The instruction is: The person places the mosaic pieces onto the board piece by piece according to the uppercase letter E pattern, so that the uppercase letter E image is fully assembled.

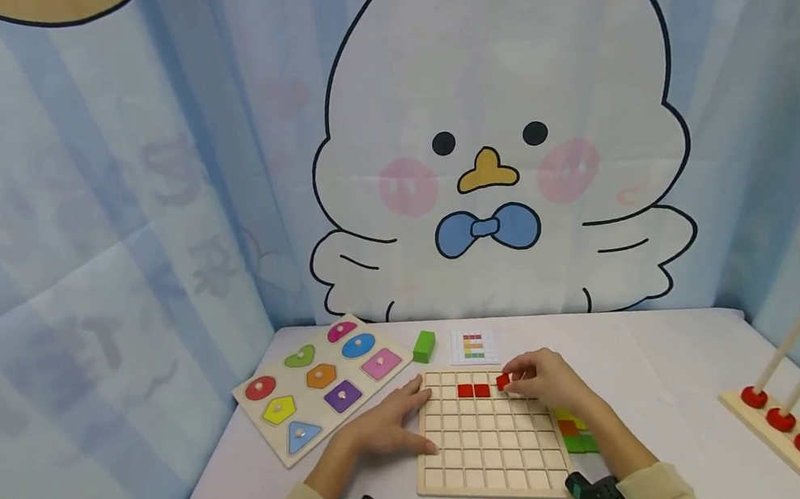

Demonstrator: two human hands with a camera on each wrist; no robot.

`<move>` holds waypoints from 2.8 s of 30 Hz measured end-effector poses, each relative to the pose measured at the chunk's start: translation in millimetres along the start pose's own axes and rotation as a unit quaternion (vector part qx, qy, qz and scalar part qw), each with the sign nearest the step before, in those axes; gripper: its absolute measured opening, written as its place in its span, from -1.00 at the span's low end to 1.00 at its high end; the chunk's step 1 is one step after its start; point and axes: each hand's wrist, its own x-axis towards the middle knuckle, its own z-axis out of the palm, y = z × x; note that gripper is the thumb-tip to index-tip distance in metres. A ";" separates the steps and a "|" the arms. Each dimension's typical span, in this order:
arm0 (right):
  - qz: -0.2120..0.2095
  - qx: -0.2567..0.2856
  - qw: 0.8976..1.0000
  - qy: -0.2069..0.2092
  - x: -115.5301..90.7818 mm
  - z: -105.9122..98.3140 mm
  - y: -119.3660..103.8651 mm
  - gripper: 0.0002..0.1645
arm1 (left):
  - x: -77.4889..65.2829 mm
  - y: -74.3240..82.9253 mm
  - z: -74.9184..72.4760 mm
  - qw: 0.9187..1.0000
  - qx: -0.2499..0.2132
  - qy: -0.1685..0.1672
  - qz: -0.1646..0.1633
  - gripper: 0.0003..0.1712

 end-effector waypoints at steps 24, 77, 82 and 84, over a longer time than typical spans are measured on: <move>-0.016 -0.031 0.999 -0.024 -3.5 13.3 -2.4 -0.71 | 1.2 -1.0 -0.1 1.000 -0.002 -0.004 0.002 0.12; 0.020 -0.016 0.992 -0.120 -31.6 -65.6 46.2 -0.82 | -2.2 1.2 3.0 1.000 -0.018 -0.001 -0.013 0.11; 0.008 -0.015 0.992 -0.128 -32.6 -63.7 49.1 -0.83 | -2.5 0.7 3.2 1.000 -0.020 -0.005 -0.013 0.11; 0.009 -0.017 0.992 -0.128 -33.2 -63.2 49.0 -0.83 | -2.4 0.6 3.1 1.000 -0.019 -0.005 -0.011 0.11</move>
